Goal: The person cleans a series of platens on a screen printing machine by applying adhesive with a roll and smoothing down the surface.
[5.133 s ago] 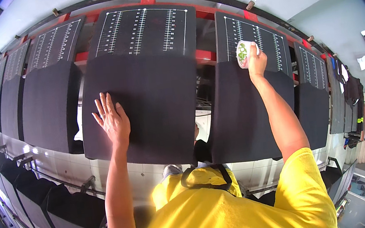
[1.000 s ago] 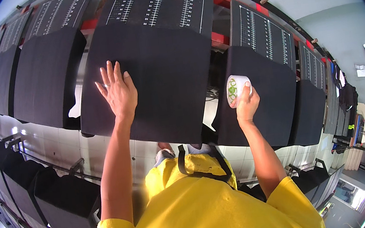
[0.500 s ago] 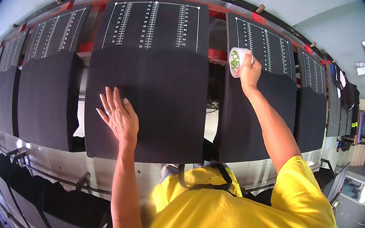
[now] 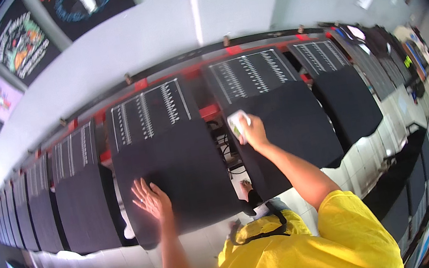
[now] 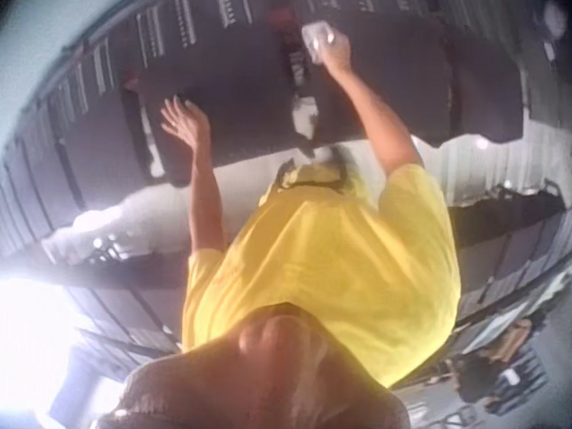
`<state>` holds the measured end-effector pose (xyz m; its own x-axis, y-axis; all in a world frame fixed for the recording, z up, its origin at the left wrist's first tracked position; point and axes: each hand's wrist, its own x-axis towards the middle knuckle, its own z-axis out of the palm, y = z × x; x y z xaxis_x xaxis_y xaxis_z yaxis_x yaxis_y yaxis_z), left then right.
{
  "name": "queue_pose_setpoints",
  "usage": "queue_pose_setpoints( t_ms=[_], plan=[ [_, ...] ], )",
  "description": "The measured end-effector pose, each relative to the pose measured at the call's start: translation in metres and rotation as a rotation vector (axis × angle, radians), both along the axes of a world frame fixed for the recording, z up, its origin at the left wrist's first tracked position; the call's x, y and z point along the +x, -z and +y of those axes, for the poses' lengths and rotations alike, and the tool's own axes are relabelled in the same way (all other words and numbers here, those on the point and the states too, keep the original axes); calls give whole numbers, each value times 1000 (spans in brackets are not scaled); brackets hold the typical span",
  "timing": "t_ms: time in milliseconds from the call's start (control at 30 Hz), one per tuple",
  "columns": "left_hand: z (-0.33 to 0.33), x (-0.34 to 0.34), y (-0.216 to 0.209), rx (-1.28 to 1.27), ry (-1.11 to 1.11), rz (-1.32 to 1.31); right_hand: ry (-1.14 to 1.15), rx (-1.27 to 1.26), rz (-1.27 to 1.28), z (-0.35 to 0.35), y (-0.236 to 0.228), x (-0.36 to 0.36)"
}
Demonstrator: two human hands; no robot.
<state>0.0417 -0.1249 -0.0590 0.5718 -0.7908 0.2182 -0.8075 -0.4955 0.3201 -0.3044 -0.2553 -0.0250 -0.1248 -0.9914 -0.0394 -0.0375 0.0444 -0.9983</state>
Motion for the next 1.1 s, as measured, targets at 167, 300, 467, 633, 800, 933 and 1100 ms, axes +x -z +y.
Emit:
queue_pose_setpoints(
  t_ms=[167, 300, 467, 633, 800, 933, 1100],
  plan=[
    [1, -5, 4, 5, 7, -28, 41, 69, 45, 133, -6, -49],
    [4, 0, 13, -38, 12, -27, 184, 227, 20, 199, -8, -93],
    [7, 2, 13, -130, 50, 169, 499, 190, -49, 241, -8, -171],
    [-1, 18, 12, -166, 29, 344, 627, 29, -106, 240, -9, -252],
    [-8, -112, -47, -291, 373, 355, 624, 72, -75, 217, -27, -300],
    [-27, -223, -29, -36, 735, 215, 461, 115, -45, 190, -28, -321],
    [-50, -314, -6, 77, 787, 41, 337, 202, -28, 177, -15, -334]
  ],
)
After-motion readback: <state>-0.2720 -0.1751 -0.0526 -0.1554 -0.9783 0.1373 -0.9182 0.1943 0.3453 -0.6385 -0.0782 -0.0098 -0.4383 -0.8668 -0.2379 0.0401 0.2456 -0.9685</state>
